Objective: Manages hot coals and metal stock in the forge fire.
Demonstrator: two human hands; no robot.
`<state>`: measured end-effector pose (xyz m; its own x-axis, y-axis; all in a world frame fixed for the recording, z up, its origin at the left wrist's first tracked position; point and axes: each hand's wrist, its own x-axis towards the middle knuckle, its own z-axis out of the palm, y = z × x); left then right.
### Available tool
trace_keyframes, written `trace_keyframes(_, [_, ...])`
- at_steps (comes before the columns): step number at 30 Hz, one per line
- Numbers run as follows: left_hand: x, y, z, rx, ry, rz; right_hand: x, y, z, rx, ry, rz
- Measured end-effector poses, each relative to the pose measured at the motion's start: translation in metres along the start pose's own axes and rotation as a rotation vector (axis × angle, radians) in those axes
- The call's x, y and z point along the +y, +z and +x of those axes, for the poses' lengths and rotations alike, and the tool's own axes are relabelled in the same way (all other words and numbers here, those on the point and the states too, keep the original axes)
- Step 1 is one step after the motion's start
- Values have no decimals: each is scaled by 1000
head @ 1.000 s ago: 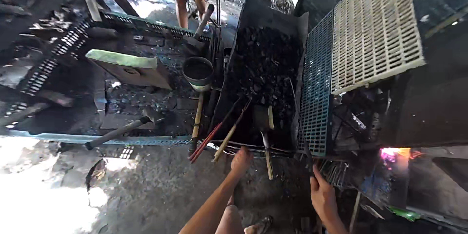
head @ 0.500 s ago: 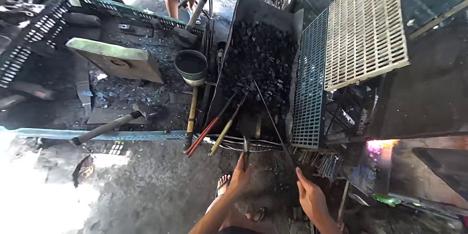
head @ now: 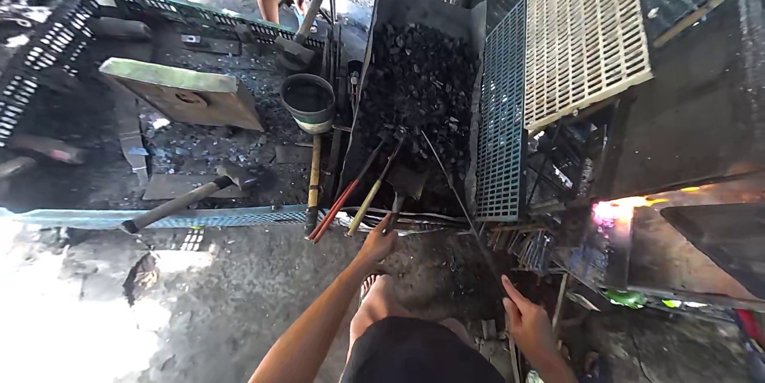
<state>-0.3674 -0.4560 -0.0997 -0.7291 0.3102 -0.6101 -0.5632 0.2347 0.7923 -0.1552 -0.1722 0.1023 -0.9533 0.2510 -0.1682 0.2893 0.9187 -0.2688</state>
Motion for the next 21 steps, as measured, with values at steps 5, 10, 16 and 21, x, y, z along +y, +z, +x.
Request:
trace_keyframes(5, [22,-3,40,-88,50,78,-5,-13,28,90,80,96])
trace_keyframes(10, [25,25,73,-103,44,-19,7,19,19,-106,214,66])
trace_keyframes(16, [8,21,70,-120,21,-22,3,10,-57,74,122,109])
trace_keyframes(21, [9,42,74,-81,-77,70,-8,27,-35,-42,198,164])
